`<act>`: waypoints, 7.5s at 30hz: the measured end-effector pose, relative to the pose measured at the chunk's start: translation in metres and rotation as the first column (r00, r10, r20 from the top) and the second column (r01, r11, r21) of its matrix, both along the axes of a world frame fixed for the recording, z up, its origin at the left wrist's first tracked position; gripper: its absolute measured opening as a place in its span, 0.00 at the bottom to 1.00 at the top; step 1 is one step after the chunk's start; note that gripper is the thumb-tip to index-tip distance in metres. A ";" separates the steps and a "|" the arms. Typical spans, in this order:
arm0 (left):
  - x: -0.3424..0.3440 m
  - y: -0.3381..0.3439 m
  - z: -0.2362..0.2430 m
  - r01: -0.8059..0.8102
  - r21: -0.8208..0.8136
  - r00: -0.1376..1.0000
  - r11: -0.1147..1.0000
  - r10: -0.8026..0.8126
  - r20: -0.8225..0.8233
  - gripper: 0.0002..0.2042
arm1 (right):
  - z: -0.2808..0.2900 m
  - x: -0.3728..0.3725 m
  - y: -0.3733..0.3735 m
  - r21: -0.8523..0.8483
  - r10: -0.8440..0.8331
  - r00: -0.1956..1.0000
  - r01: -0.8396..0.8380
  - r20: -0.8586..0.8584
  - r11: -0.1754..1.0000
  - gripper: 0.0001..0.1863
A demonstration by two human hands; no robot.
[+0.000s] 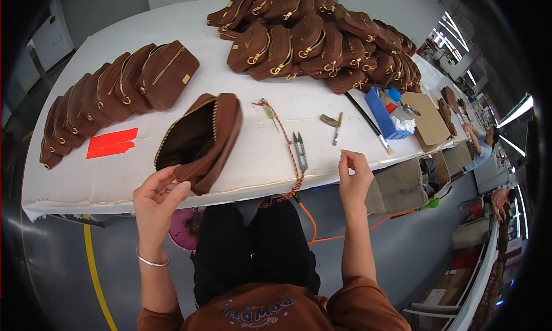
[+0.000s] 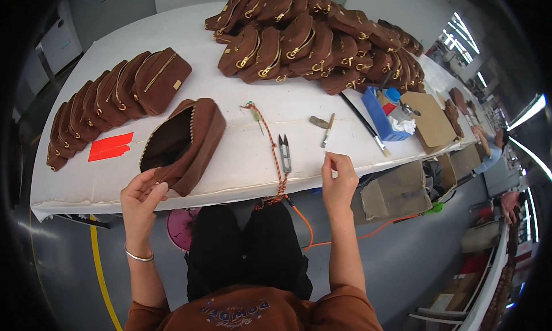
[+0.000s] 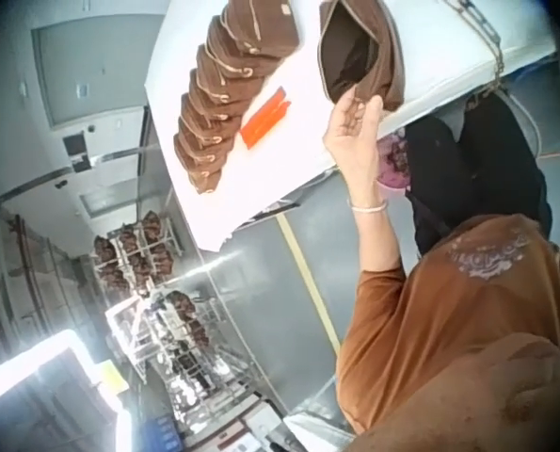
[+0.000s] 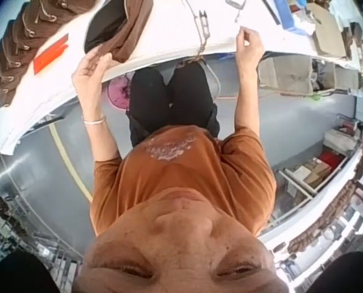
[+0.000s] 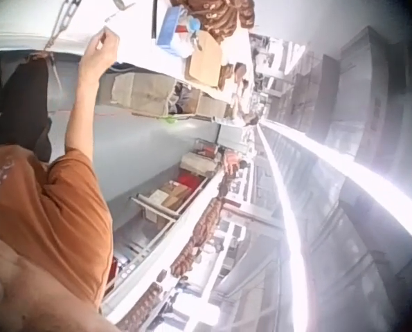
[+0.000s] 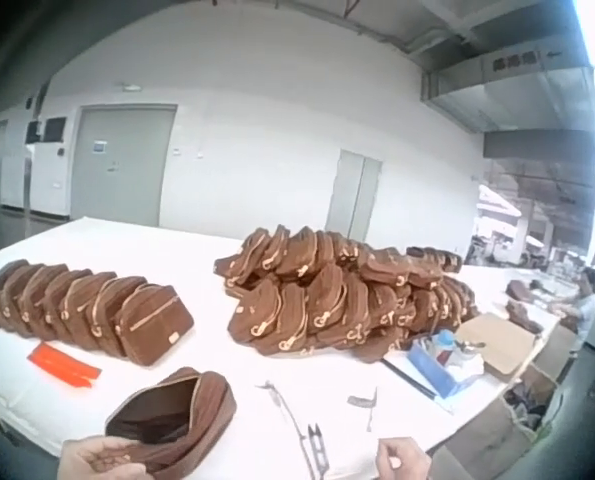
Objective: Inspecting and finishing leather handbags by trimming threads and marking.
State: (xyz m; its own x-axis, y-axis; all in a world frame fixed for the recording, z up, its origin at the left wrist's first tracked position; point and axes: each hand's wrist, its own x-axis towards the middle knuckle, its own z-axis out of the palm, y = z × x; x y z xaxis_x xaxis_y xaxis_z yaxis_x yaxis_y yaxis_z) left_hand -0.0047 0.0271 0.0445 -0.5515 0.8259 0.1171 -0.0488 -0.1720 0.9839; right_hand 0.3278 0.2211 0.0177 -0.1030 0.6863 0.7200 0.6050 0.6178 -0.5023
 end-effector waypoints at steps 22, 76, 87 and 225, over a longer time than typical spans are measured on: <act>0.015 -0.002 -0.003 -0.189 -0.125 0.981 0.974 0.192 0.015 0.15 | -0.005 0.045 0.020 0.042 -0.133 0.891 0.127 0.435 0.991 0.04; 0.065 0.021 0.020 0.021 0.014 0.982 1.000 -0.024 0.189 0.07 | 0.042 -0.145 -0.064 -0.318 0.454 0.681 -0.697 -0.575 0.642 0.21; 0.046 0.006 0.012 0.215 0.126 0.903 0.968 -0.246 0.351 0.15 | 0.045 -0.167 -0.069 -0.315 0.425 0.713 -0.656 -0.558 0.686 0.25; 0.020 -0.032 0.020 0.306 0.096 0.929 0.947 -0.276 -0.246 0.10 | 0.046 -0.127 -0.090 -0.234 0.670 0.377 -0.926 -0.640 0.298 0.38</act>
